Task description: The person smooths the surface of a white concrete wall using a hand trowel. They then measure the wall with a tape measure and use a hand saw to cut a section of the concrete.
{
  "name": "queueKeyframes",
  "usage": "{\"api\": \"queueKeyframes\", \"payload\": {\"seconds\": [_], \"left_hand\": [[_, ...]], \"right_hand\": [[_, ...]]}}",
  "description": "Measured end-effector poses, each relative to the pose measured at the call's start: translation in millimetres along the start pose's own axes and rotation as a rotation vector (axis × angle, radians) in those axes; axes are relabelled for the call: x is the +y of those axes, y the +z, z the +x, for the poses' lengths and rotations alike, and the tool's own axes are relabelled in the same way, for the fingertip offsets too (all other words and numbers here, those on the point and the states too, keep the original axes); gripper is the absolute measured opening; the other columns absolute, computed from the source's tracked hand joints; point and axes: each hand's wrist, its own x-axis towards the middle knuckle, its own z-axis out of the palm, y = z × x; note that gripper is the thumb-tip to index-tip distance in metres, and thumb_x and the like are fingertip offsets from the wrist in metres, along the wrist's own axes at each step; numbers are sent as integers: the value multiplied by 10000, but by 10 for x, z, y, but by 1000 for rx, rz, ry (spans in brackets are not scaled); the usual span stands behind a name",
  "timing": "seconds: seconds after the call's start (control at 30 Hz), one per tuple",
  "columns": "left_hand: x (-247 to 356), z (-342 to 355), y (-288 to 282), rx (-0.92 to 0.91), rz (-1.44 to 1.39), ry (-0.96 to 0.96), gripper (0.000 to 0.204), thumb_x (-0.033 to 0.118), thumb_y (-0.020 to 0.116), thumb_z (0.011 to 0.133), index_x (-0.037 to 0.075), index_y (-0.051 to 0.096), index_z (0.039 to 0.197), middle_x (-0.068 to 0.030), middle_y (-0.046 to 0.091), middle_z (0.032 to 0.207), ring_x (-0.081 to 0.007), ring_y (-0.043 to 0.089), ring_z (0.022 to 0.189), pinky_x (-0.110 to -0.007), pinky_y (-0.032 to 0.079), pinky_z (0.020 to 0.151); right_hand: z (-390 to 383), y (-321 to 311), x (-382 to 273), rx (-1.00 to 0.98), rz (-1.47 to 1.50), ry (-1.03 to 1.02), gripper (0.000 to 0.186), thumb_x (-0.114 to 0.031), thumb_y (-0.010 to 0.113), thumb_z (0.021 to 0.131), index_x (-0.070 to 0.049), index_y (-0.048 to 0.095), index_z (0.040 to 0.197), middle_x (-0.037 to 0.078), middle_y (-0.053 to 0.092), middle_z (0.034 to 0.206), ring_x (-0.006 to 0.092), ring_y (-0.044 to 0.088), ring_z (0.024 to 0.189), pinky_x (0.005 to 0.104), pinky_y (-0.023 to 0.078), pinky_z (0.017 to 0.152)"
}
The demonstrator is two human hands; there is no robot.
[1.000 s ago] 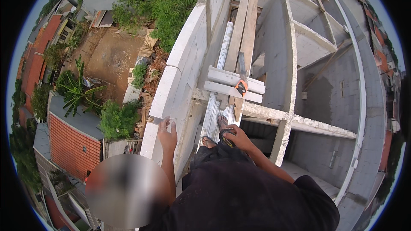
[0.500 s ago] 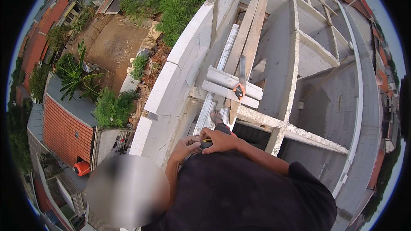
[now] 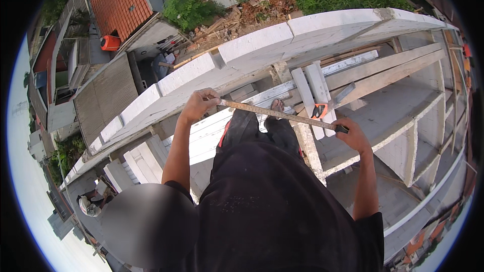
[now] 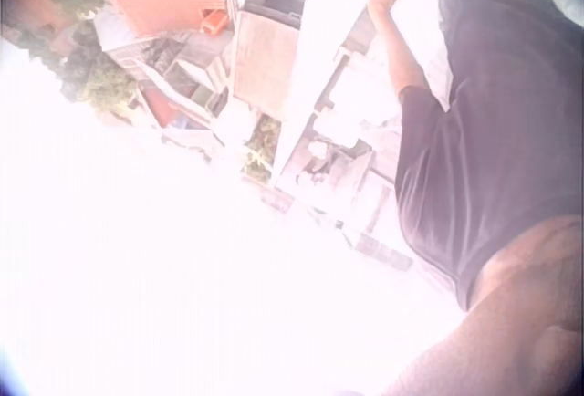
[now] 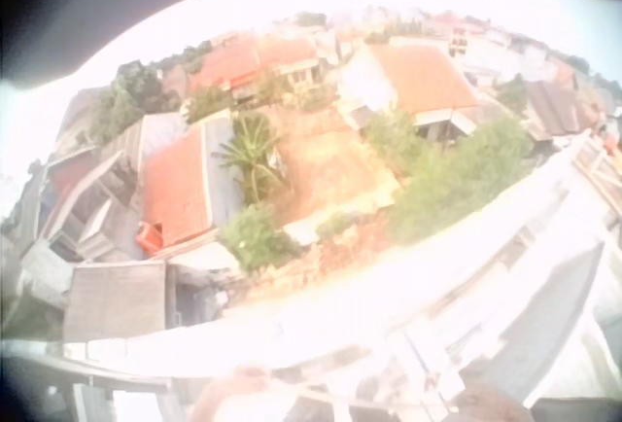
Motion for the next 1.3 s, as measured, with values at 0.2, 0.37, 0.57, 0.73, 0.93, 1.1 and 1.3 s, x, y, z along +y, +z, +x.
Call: {"api": "queueKeyframes", "payload": {"seconds": [0.2, 0.37, 0.57, 0.73, 0.93, 1.1, 1.3], "left_hand": [[-371, -61, 418, -96, 169, -93, 157, 166, 811, 905, 21, 763, 942, -36, 735, 817, -105, 635, 747, -299, 510, 695], [-399, -6, 511, -57, 416, -67, 183, 184, 805, 860, 10, 757, 894, -99, 734, 789, -179, 686, 763, -364, 549, 762], [-113, 175, 422, -137, 356, 34, 194, 194, 786, 895, 11, 764, 955, -112, 737, 805, -170, 701, 773, -360, 555, 756], [251, 425, 686, -400, 601, 153, 448, 329, 830, 894, -13, 732, 1167, -196, 748, 1111, -326, 725, 1090, -457, 553, 921], [407, 525, 1622, -22, 79, 72, 742, 428, 693, 1024, 21, 414, 1577, -265, 471, 1567, -400, 556, 1374, -505, 506, 1069], [-561, 572, 2291, -518, -725, -693, 732, 639, 411, 1106, 70, 470, 1561, -146, 625, 1384, -269, 608, 1282, -435, 507, 1082], [-1083, 1291, 2302, -720, -681, -637, 551, 348, 587, 1060, 16, 509, 1494, -167, 671, 1311, -279, 666, 1205, -414, 556, 1034]], "right_hand": [[-2, -237, -230, -85, -301, 99, 324, -374, 734, 850, -143, 788, 1071, 159, 727, 932, 347, 707, 938, 472, 546, 848], [-265, 296, -15, -128, -285, 234, 316, -411, 722, 872, -210, 795, 1104, 132, 735, 1160, 333, 663, 1129, 465, 530, 961], [-549, 923, 44, 9, -40, 275, 392, -340, 739, 879, -164, 751, 1229, 148, 749, 1187, 360, 696, 1128, 453, 541, 976], [-253, 1346, -503, 14, 139, 246, 731, -391, 747, 880, -102, 515, 1510, 262, 721, 1245, 432, 691, 1162, 467, 534, 1013], [366, 1940, -991, 257, 514, 374, 776, -487, 687, 973, 2, 439, 1523, 338, 713, 1182, 479, 696, 1129, 516, 531, 984], [722, 2580, -990, 384, 732, 269, 601, -433, 538, 1099, 16, 436, 1486, 329, 695, 1113, 496, 685, 1107, 533, 530, 926], [1247, 2875, 211, 49, 895, 43, 647, -444, 507, 1117, 32, 424, 1548, 309, 643, 1359, 440, 657, 1246, 489, 509, 1039]]}}
